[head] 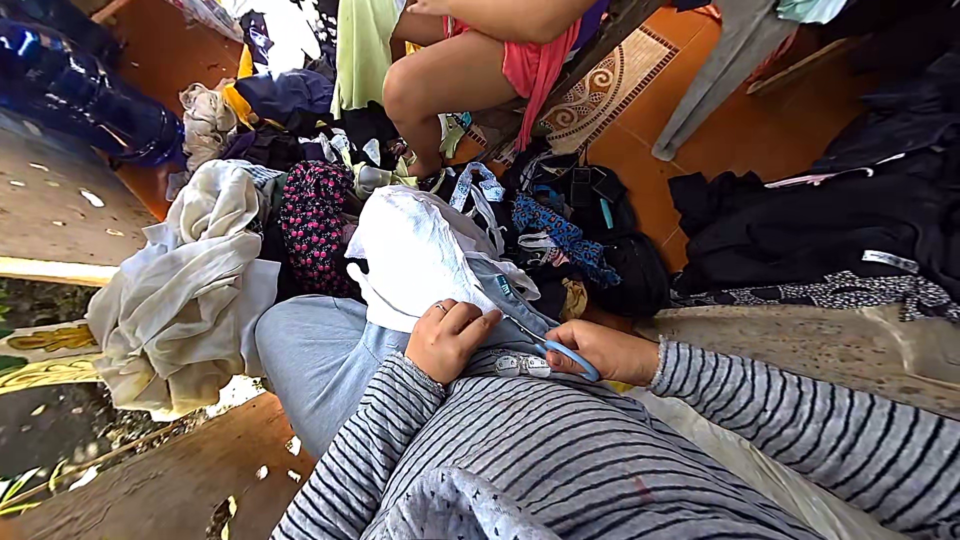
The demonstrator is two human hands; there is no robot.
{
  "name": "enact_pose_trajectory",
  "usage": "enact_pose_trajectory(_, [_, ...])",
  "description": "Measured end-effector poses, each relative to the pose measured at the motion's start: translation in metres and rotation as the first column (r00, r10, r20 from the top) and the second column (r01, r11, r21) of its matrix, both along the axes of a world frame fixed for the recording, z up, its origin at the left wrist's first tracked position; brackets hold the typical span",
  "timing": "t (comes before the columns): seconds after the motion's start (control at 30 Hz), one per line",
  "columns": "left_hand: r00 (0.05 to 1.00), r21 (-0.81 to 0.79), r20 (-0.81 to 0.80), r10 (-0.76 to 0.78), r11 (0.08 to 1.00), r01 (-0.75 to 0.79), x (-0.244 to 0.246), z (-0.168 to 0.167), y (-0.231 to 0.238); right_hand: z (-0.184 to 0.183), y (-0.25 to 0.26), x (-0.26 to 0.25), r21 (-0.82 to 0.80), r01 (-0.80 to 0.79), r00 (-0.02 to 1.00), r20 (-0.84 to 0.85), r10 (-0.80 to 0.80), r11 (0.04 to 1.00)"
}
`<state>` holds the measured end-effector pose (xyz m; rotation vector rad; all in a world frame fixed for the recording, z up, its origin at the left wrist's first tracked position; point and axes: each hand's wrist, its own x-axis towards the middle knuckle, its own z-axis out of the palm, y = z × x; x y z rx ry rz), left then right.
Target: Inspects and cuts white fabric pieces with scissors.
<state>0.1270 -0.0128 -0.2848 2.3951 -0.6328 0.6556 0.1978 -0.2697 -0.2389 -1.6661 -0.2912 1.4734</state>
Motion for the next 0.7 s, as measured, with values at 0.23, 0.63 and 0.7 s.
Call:
enact_pose_trajectory(0.23, [1.0,-0.032,-0.009,-0.004,0.999,0.004,0.0,0.0,-0.001,0.003,-0.005,-0.005,-0.041,0.043,0.999,0.016,-0.043,0.998])
enact_pose_trajectory(0.63, [0.999,-0.056,0.014,-0.039,0.998,0.04,-0.002,0.0,-0.001,0.002,0.004,-0.004,-0.008,0.068,0.997,0.034,-0.068,0.998])
enact_pose_trajectory(0.7, [0.999,-0.071,0.013,-0.044,0.996,0.045,-0.002,0.0,-0.001,0.003,0.003,-0.007,-0.026,0.13,0.991,0.03,-0.13,0.991])
